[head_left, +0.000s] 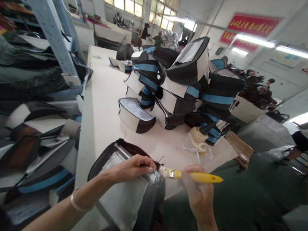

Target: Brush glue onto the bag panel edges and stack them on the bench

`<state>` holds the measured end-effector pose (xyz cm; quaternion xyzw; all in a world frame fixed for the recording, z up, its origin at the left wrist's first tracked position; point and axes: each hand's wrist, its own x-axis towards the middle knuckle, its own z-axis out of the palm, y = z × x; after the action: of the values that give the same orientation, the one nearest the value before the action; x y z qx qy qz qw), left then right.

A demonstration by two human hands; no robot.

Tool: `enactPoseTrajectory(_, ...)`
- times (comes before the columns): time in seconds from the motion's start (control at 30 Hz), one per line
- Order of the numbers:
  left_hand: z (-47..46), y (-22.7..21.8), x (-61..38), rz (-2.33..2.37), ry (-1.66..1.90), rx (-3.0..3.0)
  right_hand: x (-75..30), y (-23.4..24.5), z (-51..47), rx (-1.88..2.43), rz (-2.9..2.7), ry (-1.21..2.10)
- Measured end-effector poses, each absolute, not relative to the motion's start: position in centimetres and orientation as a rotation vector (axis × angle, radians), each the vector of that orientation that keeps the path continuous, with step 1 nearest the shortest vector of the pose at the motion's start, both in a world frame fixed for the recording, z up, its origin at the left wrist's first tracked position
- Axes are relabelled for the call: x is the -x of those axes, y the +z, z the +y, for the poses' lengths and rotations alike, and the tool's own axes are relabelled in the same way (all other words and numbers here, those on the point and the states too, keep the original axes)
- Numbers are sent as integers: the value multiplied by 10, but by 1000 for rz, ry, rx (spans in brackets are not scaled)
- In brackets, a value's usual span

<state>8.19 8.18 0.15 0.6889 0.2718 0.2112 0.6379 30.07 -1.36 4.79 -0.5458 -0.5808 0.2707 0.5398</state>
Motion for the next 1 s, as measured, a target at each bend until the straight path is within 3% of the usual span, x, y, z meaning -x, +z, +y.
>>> enactPoseTrajectory(0.27, 35, 17, -89, 1128, 644, -1675, -296, 41, -4, 1327, -1366, 575)
enactPoseTrajectory(0.47, 41, 12, -93, 936, 619, -1392, -297, 41, -4, 1185, -1396, 673)
enactPoseTrajectory(0.63, 42, 11, -96, 930, 573, -1172, -304, 38, -2, 1237, -1380, 529)
enactPoseTrajectory(1.0, 45, 15, -95, 668, 617, -1304, -305, 26, 1, 1205, -1379, 695)
